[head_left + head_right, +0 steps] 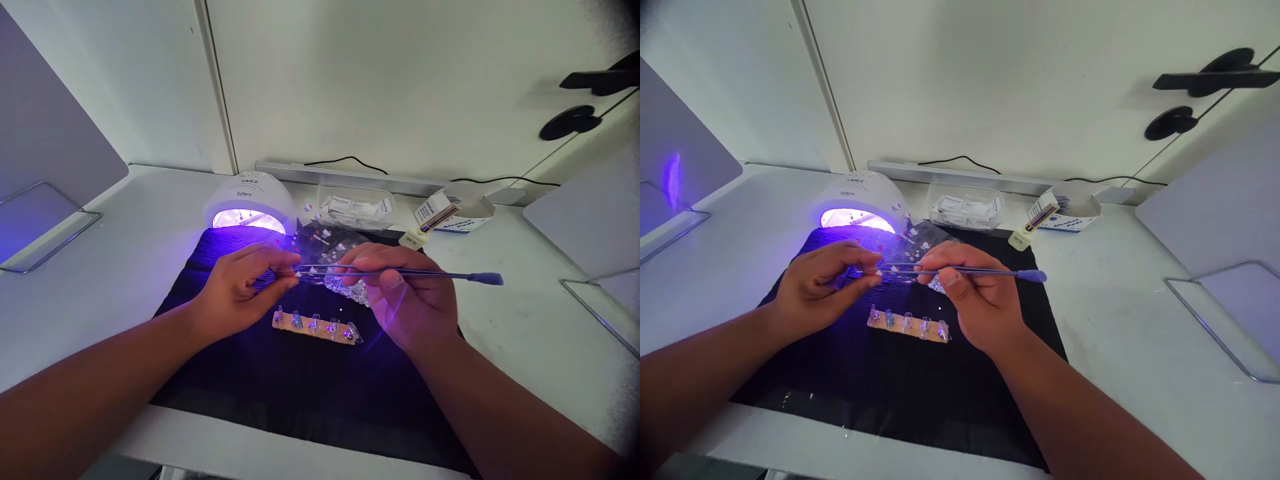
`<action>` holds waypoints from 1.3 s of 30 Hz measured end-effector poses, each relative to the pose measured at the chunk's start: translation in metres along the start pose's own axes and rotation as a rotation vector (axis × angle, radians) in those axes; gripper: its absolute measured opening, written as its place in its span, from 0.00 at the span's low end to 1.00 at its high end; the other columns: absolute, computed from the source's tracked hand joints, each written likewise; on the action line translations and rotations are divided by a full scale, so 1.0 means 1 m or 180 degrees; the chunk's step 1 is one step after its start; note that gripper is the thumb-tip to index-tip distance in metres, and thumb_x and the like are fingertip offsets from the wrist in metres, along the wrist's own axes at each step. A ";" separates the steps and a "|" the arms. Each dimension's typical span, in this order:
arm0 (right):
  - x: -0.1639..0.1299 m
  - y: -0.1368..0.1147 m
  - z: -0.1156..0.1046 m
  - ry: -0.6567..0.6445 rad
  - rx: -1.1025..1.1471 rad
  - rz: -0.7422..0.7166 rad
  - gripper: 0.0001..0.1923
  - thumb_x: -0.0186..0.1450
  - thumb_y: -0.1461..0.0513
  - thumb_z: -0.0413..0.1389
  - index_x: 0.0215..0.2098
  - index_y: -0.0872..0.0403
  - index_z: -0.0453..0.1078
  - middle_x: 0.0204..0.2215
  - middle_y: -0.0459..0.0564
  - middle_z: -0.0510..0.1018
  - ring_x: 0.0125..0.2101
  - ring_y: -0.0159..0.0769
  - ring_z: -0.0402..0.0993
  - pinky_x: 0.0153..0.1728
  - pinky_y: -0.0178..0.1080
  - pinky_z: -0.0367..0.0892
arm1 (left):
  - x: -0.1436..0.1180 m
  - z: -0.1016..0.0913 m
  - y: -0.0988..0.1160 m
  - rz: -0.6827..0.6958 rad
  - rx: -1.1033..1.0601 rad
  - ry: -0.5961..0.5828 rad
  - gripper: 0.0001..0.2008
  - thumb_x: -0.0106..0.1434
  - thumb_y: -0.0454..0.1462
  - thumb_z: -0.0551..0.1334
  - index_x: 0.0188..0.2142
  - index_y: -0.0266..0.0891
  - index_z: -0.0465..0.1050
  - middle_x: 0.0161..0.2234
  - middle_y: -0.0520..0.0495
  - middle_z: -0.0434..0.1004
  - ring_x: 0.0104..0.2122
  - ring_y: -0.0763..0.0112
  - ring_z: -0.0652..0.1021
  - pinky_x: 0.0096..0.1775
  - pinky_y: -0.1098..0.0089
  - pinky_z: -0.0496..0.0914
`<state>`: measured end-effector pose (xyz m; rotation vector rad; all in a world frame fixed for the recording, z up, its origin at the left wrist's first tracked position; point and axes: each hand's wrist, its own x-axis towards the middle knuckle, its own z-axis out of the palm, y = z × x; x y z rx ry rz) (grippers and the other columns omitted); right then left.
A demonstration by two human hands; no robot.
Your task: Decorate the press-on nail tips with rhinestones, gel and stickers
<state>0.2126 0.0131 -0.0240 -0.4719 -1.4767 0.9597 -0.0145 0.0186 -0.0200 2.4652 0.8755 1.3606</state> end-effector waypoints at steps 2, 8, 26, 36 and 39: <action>0.000 0.000 0.000 -0.0049 0.0014 -0.0008 0.08 0.66 0.56 0.60 0.40 0.46 0.81 0.29 0.48 0.80 0.35 0.37 0.78 0.32 0.40 0.73 | 0.000 0.000 -0.001 0.0025 0.0054 0.0011 0.10 0.62 0.28 0.67 0.44 0.33 0.75 0.33 0.50 0.79 0.32 0.78 0.78 0.38 0.77 0.74; -0.001 0.000 -0.002 -0.0150 -0.0007 -0.0052 0.09 0.68 0.58 0.59 0.42 0.47 0.81 0.31 0.48 0.80 0.36 0.38 0.76 0.34 0.41 0.72 | -0.001 -0.001 0.000 0.0102 0.0203 0.0072 0.08 0.63 0.27 0.66 0.43 0.32 0.76 0.33 0.50 0.78 0.33 0.78 0.77 0.37 0.77 0.73; -0.001 0.001 -0.004 -0.0309 -0.0077 -0.0175 0.10 0.69 0.59 0.57 0.44 0.47 0.80 0.30 0.49 0.79 0.36 0.37 0.75 0.33 0.41 0.70 | 0.000 -0.002 0.002 0.0262 0.0228 0.0103 0.07 0.62 0.26 0.66 0.40 0.32 0.76 0.33 0.49 0.78 0.34 0.77 0.77 0.39 0.77 0.74; 0.001 -0.002 -0.003 -0.0288 -0.0142 -0.0204 0.09 0.69 0.58 0.58 0.43 0.46 0.81 0.26 0.47 0.78 0.32 0.38 0.73 0.36 0.44 0.70 | 0.001 -0.003 0.003 0.0256 0.0219 0.0051 0.07 0.63 0.28 0.65 0.41 0.37 0.75 0.33 0.49 0.79 0.34 0.73 0.78 0.38 0.72 0.76; 0.000 -0.001 -0.003 -0.0260 -0.0173 -0.0169 0.09 0.68 0.56 0.58 0.42 0.45 0.81 0.25 0.47 0.78 0.31 0.38 0.73 0.35 0.44 0.70 | 0.000 -0.004 0.003 0.0252 0.0257 0.0040 0.07 0.64 0.29 0.64 0.41 0.38 0.75 0.33 0.50 0.79 0.34 0.72 0.79 0.37 0.71 0.76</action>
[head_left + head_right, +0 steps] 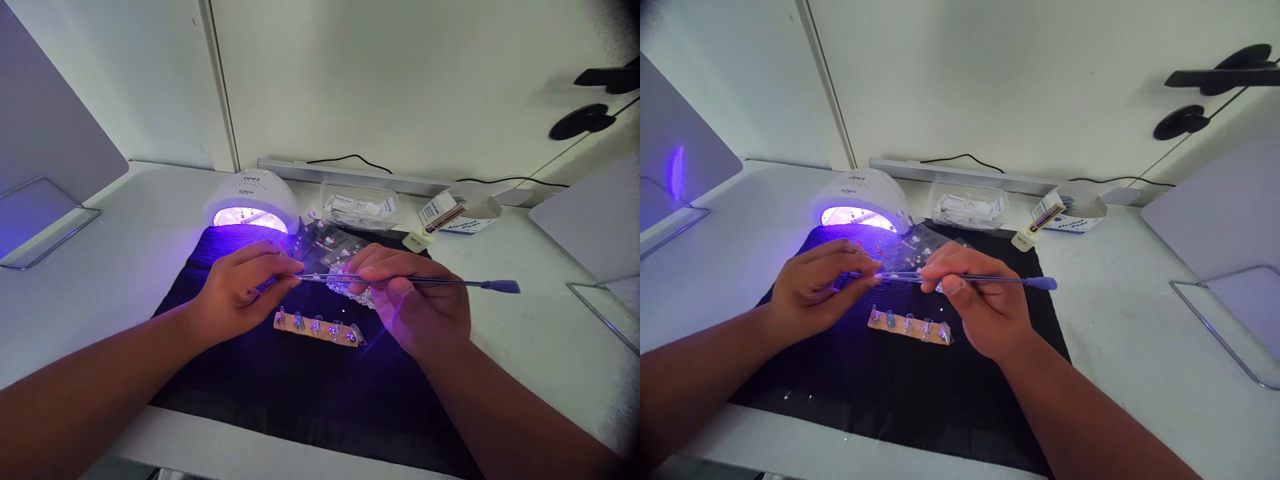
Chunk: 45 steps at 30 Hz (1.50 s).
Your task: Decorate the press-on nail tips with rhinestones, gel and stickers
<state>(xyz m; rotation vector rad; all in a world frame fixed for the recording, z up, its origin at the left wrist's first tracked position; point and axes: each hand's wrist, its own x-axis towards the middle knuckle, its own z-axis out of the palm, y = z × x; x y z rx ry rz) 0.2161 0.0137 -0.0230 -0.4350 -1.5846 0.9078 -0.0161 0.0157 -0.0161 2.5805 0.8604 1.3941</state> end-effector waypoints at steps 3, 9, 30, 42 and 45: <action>0.000 0.001 -0.001 -0.0004 0.0013 -0.0019 0.09 0.68 0.56 0.58 0.42 0.45 0.81 0.25 0.47 0.78 0.31 0.38 0.73 0.35 0.44 0.70 | 0.000 0.000 0.000 -0.0017 0.0031 -0.0026 0.07 0.64 0.29 0.64 0.40 0.39 0.76 0.32 0.50 0.79 0.34 0.72 0.79 0.37 0.71 0.76; 0.002 0.000 0.001 0.0008 0.0059 -0.0048 0.09 0.68 0.58 0.58 0.41 0.47 0.81 0.24 0.47 0.78 0.30 0.37 0.73 0.36 0.44 0.70 | 0.001 0.000 0.000 -0.0022 0.0018 -0.0027 0.06 0.63 0.29 0.65 0.40 0.37 0.75 0.32 0.50 0.79 0.33 0.73 0.79 0.37 0.71 0.76; 0.001 0.000 0.003 0.0095 -0.0064 0.0004 0.09 0.69 0.58 0.57 0.41 0.45 0.81 0.24 0.46 0.79 0.32 0.38 0.74 0.36 0.44 0.70 | 0.001 0.001 -0.002 -0.0163 -0.0206 -0.0101 0.08 0.62 0.29 0.66 0.42 0.36 0.76 0.31 0.51 0.78 0.31 0.74 0.78 0.35 0.73 0.74; -0.001 0.001 0.001 0.0176 -0.0238 0.0031 0.09 0.68 0.57 0.58 0.39 0.45 0.82 0.23 0.46 0.79 0.29 0.37 0.74 0.32 0.43 0.71 | -0.001 0.003 -0.007 -0.0179 -0.0705 -0.0065 0.16 0.61 0.31 0.66 0.49 0.38 0.74 0.31 0.50 0.76 0.32 0.71 0.77 0.38 0.66 0.75; -0.001 0.001 0.000 0.0150 -0.0262 0.0027 0.09 0.68 0.57 0.58 0.39 0.45 0.81 0.24 0.46 0.80 0.28 0.36 0.75 0.33 0.43 0.71 | -0.002 0.002 -0.008 -0.0131 -0.0680 -0.0096 0.17 0.61 0.31 0.65 0.50 0.39 0.73 0.33 0.49 0.76 0.33 0.70 0.77 0.39 0.65 0.75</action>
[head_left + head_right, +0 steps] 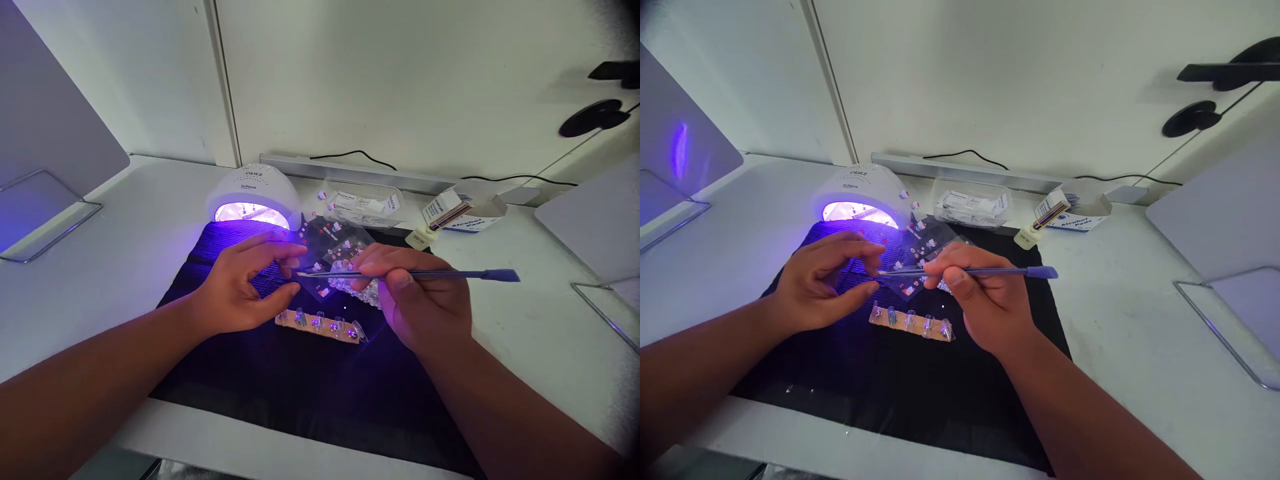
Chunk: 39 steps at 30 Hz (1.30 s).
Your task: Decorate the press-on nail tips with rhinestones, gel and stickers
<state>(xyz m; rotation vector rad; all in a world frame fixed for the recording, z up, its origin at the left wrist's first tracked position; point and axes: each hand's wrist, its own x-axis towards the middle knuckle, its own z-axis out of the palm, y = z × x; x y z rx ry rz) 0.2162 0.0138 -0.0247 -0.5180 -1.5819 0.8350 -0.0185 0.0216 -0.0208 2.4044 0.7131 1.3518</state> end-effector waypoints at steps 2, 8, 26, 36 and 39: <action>-0.001 0.001 -0.001 -0.0008 -0.0032 -0.0001 0.09 0.69 0.57 0.58 0.39 0.44 0.81 0.24 0.45 0.80 0.28 0.36 0.76 0.35 0.44 0.71 | 0.000 -0.002 0.000 0.0034 0.0041 -0.0064 0.19 0.60 0.29 0.64 0.52 0.39 0.72 0.35 0.48 0.77 0.34 0.69 0.77 0.40 0.64 0.75; -0.002 0.002 -0.002 -0.0083 0.0097 0.0117 0.09 0.69 0.58 0.58 0.40 0.45 0.81 0.28 0.45 0.81 0.29 0.34 0.78 0.33 0.40 0.72 | 0.001 -0.007 -0.003 0.0209 0.0047 -0.0114 0.24 0.60 0.29 0.57 0.56 0.41 0.70 0.37 0.47 0.78 0.35 0.67 0.78 0.42 0.61 0.75; 0.003 0.003 -0.002 0.0254 0.0627 0.0708 0.08 0.63 0.54 0.63 0.32 0.49 0.83 0.24 0.46 0.80 0.22 0.30 0.76 0.23 0.34 0.73 | -0.006 -0.005 -0.028 -0.1159 -0.0825 -0.0002 0.17 0.62 0.33 0.60 0.51 0.40 0.76 0.39 0.46 0.78 0.36 0.67 0.77 0.42 0.63 0.72; 0.004 0.009 -0.008 0.0303 0.0799 0.0895 0.08 0.64 0.55 0.63 0.31 0.49 0.82 0.21 0.46 0.79 0.21 0.30 0.74 0.20 0.34 0.71 | 0.006 -0.005 -0.026 -0.2444 -0.0574 -0.0624 0.18 0.63 0.43 0.56 0.48 0.37 0.72 0.26 0.53 0.71 0.26 0.71 0.74 0.32 0.66 0.70; 0.005 0.011 -0.011 0.0351 0.0856 0.0957 0.09 0.64 0.54 0.63 0.31 0.49 0.82 0.21 0.45 0.79 0.21 0.29 0.73 0.21 0.33 0.70 | 0.006 -0.011 -0.025 -0.2378 -0.0089 -0.0520 0.16 0.66 0.44 0.56 0.48 0.38 0.70 0.21 0.58 0.63 0.21 0.74 0.66 0.25 0.71 0.61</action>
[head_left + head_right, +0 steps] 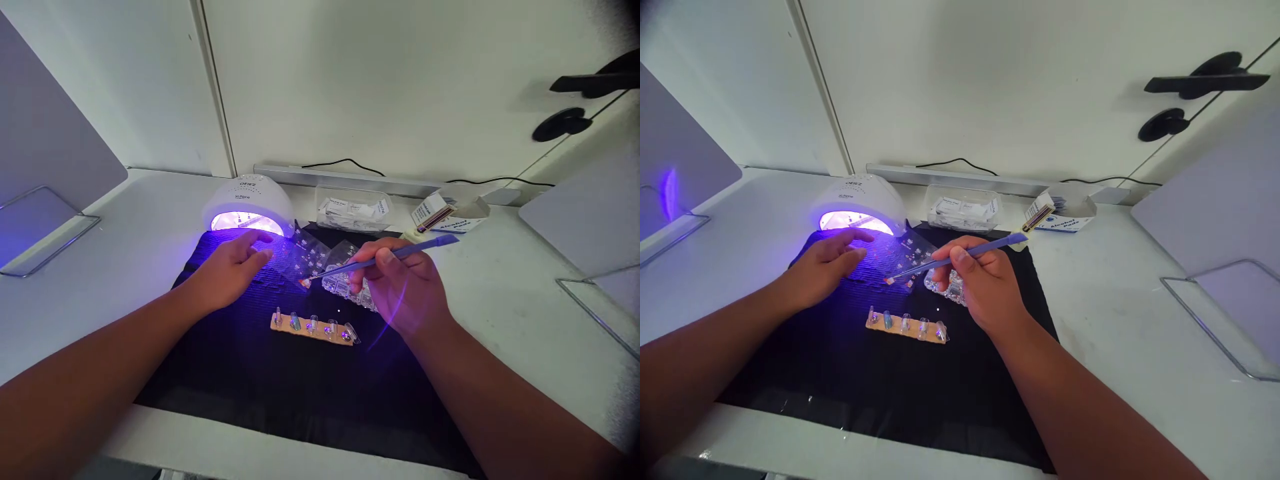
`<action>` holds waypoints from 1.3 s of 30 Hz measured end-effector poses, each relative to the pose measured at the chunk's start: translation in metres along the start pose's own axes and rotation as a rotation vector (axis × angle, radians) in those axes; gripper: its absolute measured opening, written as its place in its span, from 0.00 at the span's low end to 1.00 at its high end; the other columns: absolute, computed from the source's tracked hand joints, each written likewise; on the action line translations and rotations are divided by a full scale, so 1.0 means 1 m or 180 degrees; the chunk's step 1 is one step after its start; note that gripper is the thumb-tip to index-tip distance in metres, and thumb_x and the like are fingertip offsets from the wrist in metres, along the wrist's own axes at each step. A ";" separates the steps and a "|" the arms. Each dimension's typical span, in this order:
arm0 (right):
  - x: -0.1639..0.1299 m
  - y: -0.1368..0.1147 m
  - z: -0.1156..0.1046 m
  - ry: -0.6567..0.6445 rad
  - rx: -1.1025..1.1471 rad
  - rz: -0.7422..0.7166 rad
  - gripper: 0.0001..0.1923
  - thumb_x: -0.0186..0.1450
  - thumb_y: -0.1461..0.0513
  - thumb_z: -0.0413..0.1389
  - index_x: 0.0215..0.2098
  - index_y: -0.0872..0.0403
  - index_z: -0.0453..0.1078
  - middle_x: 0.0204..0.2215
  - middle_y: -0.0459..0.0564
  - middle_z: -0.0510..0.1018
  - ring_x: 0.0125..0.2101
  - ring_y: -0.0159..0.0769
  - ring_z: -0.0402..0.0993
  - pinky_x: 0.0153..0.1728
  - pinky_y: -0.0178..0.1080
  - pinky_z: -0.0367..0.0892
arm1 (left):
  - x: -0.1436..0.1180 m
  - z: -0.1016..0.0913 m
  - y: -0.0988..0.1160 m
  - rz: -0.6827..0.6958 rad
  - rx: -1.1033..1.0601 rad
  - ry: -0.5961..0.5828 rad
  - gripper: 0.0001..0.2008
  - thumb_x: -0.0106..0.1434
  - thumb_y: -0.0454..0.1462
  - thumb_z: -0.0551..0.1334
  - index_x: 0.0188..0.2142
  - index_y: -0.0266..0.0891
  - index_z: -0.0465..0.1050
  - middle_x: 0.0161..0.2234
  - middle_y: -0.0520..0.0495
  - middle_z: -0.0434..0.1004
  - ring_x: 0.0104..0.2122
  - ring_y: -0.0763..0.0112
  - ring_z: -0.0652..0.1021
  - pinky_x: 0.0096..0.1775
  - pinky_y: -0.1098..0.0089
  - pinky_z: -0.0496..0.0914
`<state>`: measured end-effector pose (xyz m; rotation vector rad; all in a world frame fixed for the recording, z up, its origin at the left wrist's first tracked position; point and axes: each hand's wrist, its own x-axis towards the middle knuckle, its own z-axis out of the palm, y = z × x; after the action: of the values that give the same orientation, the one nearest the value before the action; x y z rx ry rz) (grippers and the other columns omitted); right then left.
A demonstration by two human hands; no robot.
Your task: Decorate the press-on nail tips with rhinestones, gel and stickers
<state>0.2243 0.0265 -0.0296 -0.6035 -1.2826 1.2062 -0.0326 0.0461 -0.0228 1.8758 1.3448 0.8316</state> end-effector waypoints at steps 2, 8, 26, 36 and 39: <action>0.001 0.000 -0.002 0.0034 -0.0007 0.0037 0.09 0.64 0.54 0.63 0.31 0.49 0.81 0.21 0.45 0.78 0.21 0.30 0.73 0.20 0.33 0.69 | -0.002 -0.003 0.000 0.0217 0.0009 0.0264 0.12 0.67 0.42 0.56 0.47 0.39 0.69 0.22 0.58 0.61 0.21 0.76 0.63 0.25 0.71 0.58; 0.000 0.000 0.001 -0.0111 -0.0129 0.0048 0.09 0.63 0.54 0.63 0.31 0.49 0.81 0.22 0.45 0.78 0.21 0.31 0.73 0.20 0.34 0.69 | -0.011 0.000 0.010 0.1208 -0.0042 0.0021 0.06 0.64 0.35 0.60 0.41 0.38 0.71 0.27 0.56 0.61 0.26 0.76 0.64 0.28 0.72 0.61; -0.006 -0.005 0.011 -0.0246 -0.0359 0.0048 0.08 0.62 0.53 0.65 0.32 0.48 0.82 0.25 0.46 0.78 0.23 0.30 0.75 0.20 0.34 0.70 | -0.016 0.010 0.024 0.1146 -0.0268 -0.0746 0.02 0.63 0.32 0.62 0.33 0.37 0.72 0.31 0.53 0.68 0.31 0.75 0.69 0.35 0.72 0.64; -0.006 -0.007 0.013 -0.0231 -0.0369 0.0016 0.08 0.62 0.53 0.64 0.32 0.48 0.83 0.23 0.46 0.77 0.22 0.31 0.74 0.20 0.35 0.70 | -0.016 0.011 0.027 0.1048 -0.0303 -0.0752 0.04 0.62 0.31 0.60 0.30 0.37 0.70 0.30 0.52 0.69 0.30 0.74 0.70 0.34 0.71 0.66; -0.005 -0.007 0.013 -0.0242 -0.0378 -0.0009 0.08 0.62 0.54 0.64 0.31 0.49 0.83 0.23 0.46 0.77 0.22 0.31 0.74 0.20 0.35 0.70 | -0.016 0.011 0.028 0.1036 -0.0243 -0.0799 0.05 0.63 0.30 0.60 0.29 0.36 0.70 0.30 0.53 0.68 0.30 0.75 0.70 0.34 0.72 0.65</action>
<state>0.2155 0.0160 -0.0225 -0.6464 -1.4265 1.1660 -0.0128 0.0221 -0.0079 2.0895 0.8577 0.7608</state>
